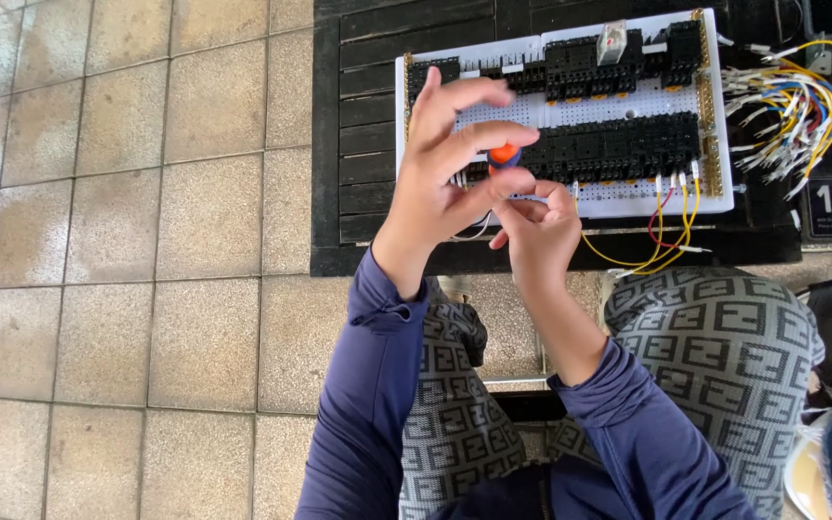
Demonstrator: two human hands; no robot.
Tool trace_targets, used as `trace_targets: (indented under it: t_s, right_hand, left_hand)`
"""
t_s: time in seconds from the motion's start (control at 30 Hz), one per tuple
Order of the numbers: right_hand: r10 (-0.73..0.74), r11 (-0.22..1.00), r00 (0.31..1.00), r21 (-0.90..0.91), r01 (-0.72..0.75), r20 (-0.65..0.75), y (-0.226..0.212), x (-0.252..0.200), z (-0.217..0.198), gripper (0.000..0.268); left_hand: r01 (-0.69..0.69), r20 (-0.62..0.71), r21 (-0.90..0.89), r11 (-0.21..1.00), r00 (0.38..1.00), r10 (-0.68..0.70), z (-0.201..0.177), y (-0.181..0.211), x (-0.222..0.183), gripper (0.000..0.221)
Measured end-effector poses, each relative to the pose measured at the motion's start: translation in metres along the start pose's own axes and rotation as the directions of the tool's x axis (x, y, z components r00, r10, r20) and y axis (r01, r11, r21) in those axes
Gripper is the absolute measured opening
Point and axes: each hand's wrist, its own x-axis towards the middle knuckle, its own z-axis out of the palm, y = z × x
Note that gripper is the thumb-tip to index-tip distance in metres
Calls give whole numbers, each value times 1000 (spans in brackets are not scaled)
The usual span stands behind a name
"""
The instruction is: Tightening screws on an electrical terminal block to secure wires using a screwdriver.
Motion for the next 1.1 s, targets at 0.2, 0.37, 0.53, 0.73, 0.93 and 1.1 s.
trace_targets:
  t_s: [0.2, 0.37, 0.53, 0.73, 0.93, 1.1]
  right_hand:
    - [-3, 1000, 1000, -8, 3, 2, -12, -7, 2, 25]
    - [29, 1000, 1000, -2, -29, 1, -4, 0, 0, 26]
    - [42, 999, 999, 1, -42, 22, -16, -3, 0, 23]
    - [25, 999, 999, 33, -27, 41, -8, 5, -1, 25]
    - [42, 999, 997, -21, -40, 63, -21, -9, -10, 20]
    - [-220, 975, 964, 73, 211, 147, -18, -13, -47, 16]
  left_hand:
    - [19, 20, 12, 1000, 1000, -19, 2, -4, -1, 28]
    - [23, 47, 2, 1000, 999, -23, 2, 3, -3, 28]
    - [-29, -39, 91, 995, 999, 32, 10, -8, -8, 28]
    - [20, 9, 103, 994, 1000, -21, 0, -2, -6, 36]
    - [12, 26, 128, 992, 1000, -16, 9, -5, -11, 42]
    - [-36, -213, 325, 945, 971, 110, 22, -23, -12, 49]
